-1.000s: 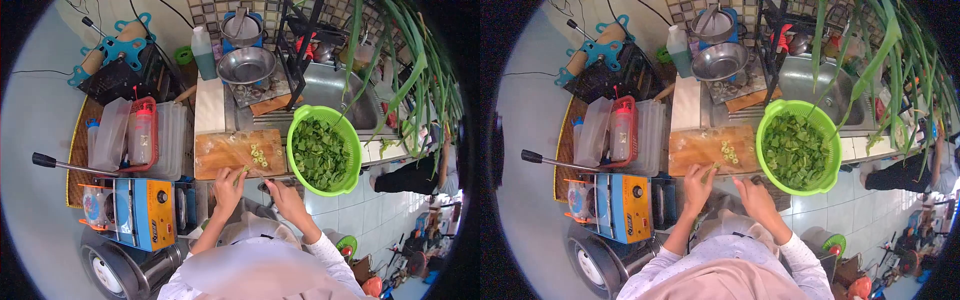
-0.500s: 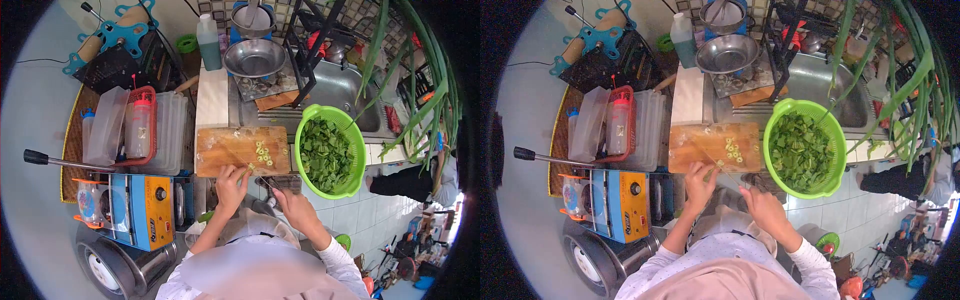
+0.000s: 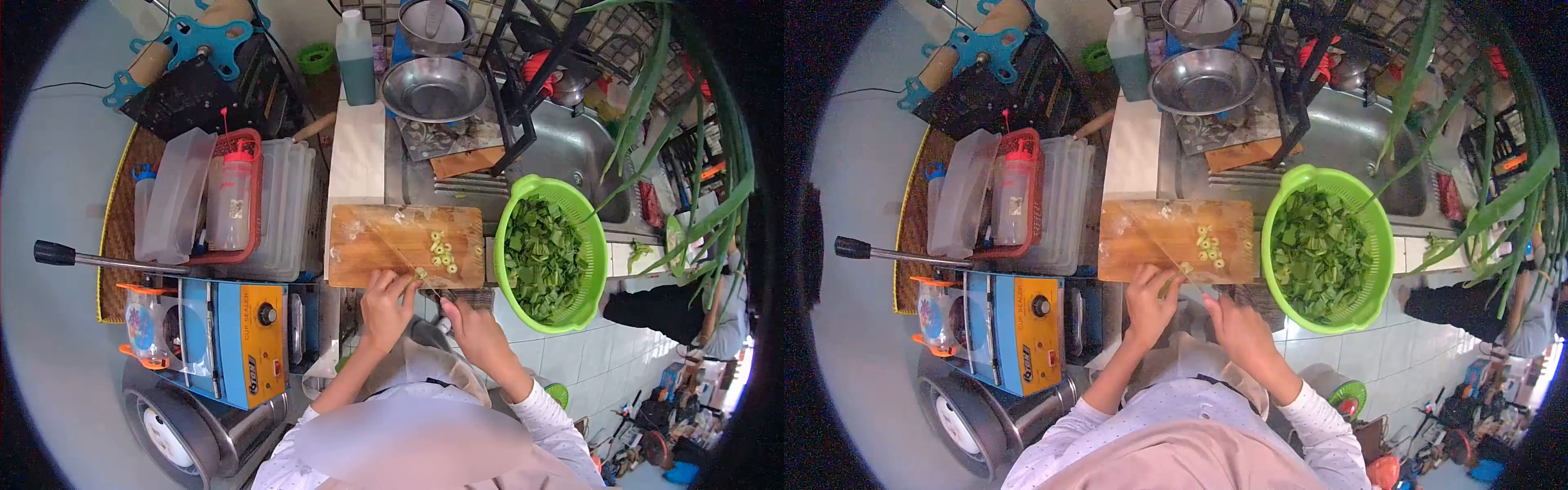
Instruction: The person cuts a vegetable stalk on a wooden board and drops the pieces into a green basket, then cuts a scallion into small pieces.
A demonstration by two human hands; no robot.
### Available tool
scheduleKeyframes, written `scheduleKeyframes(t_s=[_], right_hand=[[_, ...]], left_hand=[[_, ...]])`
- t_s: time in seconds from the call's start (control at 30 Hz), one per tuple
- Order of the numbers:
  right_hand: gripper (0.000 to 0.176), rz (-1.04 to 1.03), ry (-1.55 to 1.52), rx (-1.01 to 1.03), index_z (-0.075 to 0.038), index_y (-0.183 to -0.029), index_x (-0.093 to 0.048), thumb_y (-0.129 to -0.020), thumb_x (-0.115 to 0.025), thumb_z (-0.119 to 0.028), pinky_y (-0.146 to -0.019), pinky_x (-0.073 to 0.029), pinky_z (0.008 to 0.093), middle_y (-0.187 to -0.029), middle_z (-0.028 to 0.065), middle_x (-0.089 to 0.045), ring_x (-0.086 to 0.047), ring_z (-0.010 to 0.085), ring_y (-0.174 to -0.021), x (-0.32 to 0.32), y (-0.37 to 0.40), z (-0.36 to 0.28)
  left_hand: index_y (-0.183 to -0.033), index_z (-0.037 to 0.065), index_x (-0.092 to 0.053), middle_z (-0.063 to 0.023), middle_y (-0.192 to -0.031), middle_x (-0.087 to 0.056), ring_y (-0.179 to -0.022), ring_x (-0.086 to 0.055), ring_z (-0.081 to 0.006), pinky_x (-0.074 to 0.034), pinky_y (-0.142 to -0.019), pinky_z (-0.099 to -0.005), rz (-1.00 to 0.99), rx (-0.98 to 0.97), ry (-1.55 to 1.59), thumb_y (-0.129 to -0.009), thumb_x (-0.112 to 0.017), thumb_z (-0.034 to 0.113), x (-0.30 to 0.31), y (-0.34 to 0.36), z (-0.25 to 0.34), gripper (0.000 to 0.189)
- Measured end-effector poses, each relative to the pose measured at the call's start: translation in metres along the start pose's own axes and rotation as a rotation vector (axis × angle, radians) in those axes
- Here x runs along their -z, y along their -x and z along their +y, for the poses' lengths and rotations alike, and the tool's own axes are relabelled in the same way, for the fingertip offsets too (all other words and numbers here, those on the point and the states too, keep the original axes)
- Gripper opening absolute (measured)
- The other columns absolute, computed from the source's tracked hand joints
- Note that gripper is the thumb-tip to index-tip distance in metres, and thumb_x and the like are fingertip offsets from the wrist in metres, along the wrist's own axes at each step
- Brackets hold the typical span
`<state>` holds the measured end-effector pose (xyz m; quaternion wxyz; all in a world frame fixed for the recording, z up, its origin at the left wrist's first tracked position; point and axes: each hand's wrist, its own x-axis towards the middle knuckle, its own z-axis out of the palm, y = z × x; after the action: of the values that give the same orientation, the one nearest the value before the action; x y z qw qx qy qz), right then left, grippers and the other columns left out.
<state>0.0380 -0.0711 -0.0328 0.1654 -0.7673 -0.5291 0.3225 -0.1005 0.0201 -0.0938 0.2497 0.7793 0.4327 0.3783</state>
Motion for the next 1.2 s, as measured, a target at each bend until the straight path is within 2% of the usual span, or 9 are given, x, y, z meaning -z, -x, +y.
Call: scheduleKeyframes(t_s=[0.23,0.4,0.53,0.73,0.9,0.97,1.2], right_hand=[[0.046,0.01,-0.012,0.025,0.001,-0.085,-0.055,-0.1,-0.036,-0.039,-0.057,-0.046,0.0561,-0.064,0.0288,-0.059,-0.058,0.0493,-0.064,-0.009,-0.013,0.002],[0.047,0.029,-0.045,0.066,0.002,-0.085,-0.055,-0.1,-0.036,-0.038,-0.059,-0.046,0.0564,-0.065,0.029,-0.059,-0.058,0.0494,-0.065,-0.014,-0.008,0.01],[0.047,-0.021,-0.073,0.003,0.002,-0.085,-0.056,-0.1,-0.036,-0.038,-0.06,-0.046,0.0561,-0.066,0.0295,-0.059,-0.058,0.0495,-0.066,-0.009,0.0,0.011],[0.046,0.028,-0.053,0.035,0.002,-0.086,-0.057,-0.099,-0.037,-0.037,-0.06,-0.046,0.0561,-0.067,0.0292,-0.059,-0.059,0.0494,-0.067,-0.017,-0.017,0.004],[0.047,0.013,-0.028,0.032,0.003,-0.089,-0.058,-0.101,-0.035,-0.037,-0.06,-0.044,0.0539,-0.068,0.0276,-0.059,-0.058,0.0479,-0.068,-0.016,0.003,0.019],[0.049,0.004,-0.026,-0.028,0.003,-0.087,-0.058,-0.1,-0.035,-0.038,-0.06,-0.044,0.0543,-0.068,0.0278,-0.06,-0.058,0.0483,-0.068,-0.01,0.012,0.02],[0.05,0.097,0.031,0.006,0.0,-0.082,-0.058,-0.099,-0.036,-0.041,-0.061,-0.048,0.0551,-0.067,0.028,-0.06,-0.059,0.0488,-0.067,0.001,0.01,0.019]], left_hand=[[-0.082,0.0,-0.069,-0.0123,-0.07,-0.058,-0.067,-0.055,-0.0314,-0.046,-0.065,-0.0386,0.011,-0.023,-0.012,-0.07,-0.073,0.003,-0.002,0.001,0.0,0.013],[-0.083,0.001,-0.069,-0.0108,-0.072,-0.055,-0.072,-0.055,-0.0301,-0.045,-0.064,-0.039,0.02,-0.023,-0.048,-0.07,-0.073,0.003,-0.001,0.001,0.002,0.013],[-0.084,0.001,-0.069,-0.0107,-0.073,-0.054,-0.073,-0.054,-0.0295,-0.045,-0.063,-0.0391,0.015,-0.006,-0.028,-0.07,-0.073,0.003,0.0,0.003,0.004,0.015],[-0.084,0.003,-0.069,-0.0083,-0.074,-0.056,-0.073,-0.055,-0.0283,-0.047,-0.061,-0.0392,0.043,-0.091,-0.086,-0.073,-0.071,0.006,-0.001,0.001,-0.003,0.012],[-0.086,0.002,-0.069,-0.0113,-0.073,-0.055,-0.072,-0.054,-0.0299,-0.044,-0.063,-0.039,0.049,-0.051,-0.058,-0.071,-0.074,0.006,-0.004,0.004,-0.003,0.017],[-0.087,0.002,-0.069,-0.0115,-0.073,-0.054,-0.072,-0.054,-0.0301,-0.044,-0.064,-0.039,0.048,-0.055,-0.059,-0.071,-0.074,0.007,-0.004,0.004,-0.002,0.017],[-0.089,0.002,-0.07,-0.0121,-0.074,-0.055,-0.073,-0.054,-0.0302,-0.045,-0.065,-0.0392,0.011,-0.067,-0.096,-0.075,-0.073,0.01,0.0,0.002,0.002,0.017]])
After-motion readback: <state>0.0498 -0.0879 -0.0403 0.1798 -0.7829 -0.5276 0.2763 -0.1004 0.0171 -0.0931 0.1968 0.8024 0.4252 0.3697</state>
